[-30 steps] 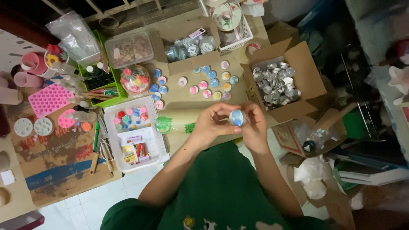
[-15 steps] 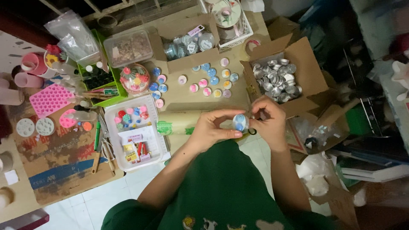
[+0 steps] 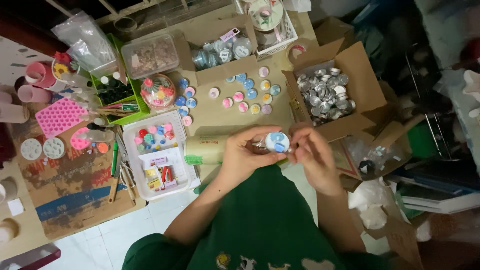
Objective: Packaging small tealight or decorative candles using plastic wrap and scissors.
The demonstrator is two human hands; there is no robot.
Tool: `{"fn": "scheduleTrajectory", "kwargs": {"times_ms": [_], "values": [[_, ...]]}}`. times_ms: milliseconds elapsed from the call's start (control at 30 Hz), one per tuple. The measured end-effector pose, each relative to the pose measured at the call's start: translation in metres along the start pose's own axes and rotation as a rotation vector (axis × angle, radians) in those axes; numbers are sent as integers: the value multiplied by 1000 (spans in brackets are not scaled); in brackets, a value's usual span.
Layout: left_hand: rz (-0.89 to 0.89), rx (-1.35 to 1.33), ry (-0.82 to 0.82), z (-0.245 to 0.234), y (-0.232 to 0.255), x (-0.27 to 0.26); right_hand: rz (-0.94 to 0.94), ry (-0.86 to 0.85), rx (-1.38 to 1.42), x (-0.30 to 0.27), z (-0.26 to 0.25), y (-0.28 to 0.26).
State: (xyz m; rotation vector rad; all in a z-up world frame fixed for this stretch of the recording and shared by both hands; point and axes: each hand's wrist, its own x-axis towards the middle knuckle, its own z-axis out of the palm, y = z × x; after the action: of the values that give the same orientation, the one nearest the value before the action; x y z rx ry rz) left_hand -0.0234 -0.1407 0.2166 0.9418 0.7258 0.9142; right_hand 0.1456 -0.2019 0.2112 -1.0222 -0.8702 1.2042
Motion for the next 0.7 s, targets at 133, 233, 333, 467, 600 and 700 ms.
{"fn": "scheduleTrajectory", "kwargs": {"times_ms": [133,233,333,467,600,700], "values": [[87,96,-2,3,11,1,-2,-30,-22,5,14,-16],[103,98,-1,2,15,0,-34,-40,-14,7,12,-11],[112,108,1,0,9,2,-42,-78,-29,9,11,-10],[156,80,-11,-6,-2,6,-72,-69,-36,9,15,-10],[197,28,-19,-9,-15,7,-90,5,-127,8,16,-12],[221,36,-24,-7,-14,10,-62,86,-130,9,20,-8]]}}
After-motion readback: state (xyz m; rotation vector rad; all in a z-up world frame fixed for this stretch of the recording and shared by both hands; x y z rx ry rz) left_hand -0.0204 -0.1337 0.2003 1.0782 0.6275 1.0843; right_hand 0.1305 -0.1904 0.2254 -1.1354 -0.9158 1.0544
